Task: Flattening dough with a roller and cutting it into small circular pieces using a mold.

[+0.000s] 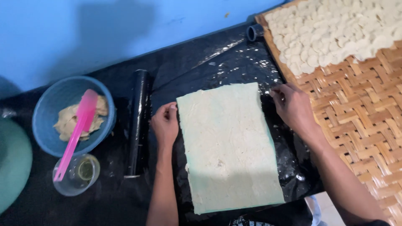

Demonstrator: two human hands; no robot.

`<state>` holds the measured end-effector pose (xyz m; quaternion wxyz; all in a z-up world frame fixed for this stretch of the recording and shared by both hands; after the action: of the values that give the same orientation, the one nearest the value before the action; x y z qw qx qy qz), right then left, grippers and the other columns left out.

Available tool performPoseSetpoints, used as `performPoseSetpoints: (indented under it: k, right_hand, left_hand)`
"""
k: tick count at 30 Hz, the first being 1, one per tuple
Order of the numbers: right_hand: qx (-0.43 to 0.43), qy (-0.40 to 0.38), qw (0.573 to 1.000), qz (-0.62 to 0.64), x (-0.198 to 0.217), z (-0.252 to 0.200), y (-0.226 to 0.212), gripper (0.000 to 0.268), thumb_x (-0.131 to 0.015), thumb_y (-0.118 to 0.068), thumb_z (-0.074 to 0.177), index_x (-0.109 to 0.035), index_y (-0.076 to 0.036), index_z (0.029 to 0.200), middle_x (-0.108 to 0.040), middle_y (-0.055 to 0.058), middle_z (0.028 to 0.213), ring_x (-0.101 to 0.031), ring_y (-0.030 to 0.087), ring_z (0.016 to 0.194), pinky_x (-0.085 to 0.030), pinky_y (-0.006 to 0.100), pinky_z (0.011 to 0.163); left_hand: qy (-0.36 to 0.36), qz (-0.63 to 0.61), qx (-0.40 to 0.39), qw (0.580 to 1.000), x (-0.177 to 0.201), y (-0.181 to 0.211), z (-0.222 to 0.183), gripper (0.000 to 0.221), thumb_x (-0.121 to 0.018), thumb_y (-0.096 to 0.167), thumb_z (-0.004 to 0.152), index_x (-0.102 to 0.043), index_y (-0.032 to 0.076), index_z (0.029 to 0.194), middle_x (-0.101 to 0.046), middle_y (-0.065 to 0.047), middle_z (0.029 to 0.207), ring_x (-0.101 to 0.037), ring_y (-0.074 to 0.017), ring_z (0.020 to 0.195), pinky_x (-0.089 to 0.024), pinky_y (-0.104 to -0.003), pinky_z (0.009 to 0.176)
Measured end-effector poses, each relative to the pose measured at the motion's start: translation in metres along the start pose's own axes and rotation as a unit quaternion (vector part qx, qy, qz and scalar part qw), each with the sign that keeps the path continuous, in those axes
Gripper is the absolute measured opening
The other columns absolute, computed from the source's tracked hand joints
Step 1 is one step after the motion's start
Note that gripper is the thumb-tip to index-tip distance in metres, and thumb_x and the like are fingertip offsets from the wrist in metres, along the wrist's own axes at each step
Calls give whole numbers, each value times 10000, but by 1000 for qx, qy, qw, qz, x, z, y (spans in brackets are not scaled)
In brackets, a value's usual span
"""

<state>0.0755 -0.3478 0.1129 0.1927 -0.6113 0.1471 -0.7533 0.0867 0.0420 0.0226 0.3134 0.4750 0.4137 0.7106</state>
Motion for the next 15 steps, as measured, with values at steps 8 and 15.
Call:
performPoseSetpoints:
  k: [8, 15]
  right_hand:
    - [154, -51, 970, 180, -44, 30, -172, 276, -608, 72, 894, -706, 13, 1146, -702, 176, 991, -715, 324, 812, -566, 404, 691]
    - [317, -110, 891, 305, -139, 42, -373, 110, -700, -140, 900, -750, -46, 930, -751, 186, 888, -721, 378, 841, -577, 480, 731]
  left_hand:
    - [71, -17, -44, 996, 20, 15, -11, 169, -656, 160, 974, -767, 42, 1023, -759, -105, 913, -709, -207, 714, -549, -324, 660]
    - [31, 16, -39, 999, -13, -43, -13, 219, -696, 154, 953, -696, 25, 1130, -742, -153, 1009, -680, -290, 967, -507, -414, 823]
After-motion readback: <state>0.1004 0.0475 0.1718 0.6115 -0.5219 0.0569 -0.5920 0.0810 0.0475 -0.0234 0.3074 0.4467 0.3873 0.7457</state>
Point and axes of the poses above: each hand's wrist, its own z-axis towards the middle knuckle, its own x-axis out of the back of the hand, y = z × x, the point moved 10 cm from there along z, towards the middle knuckle
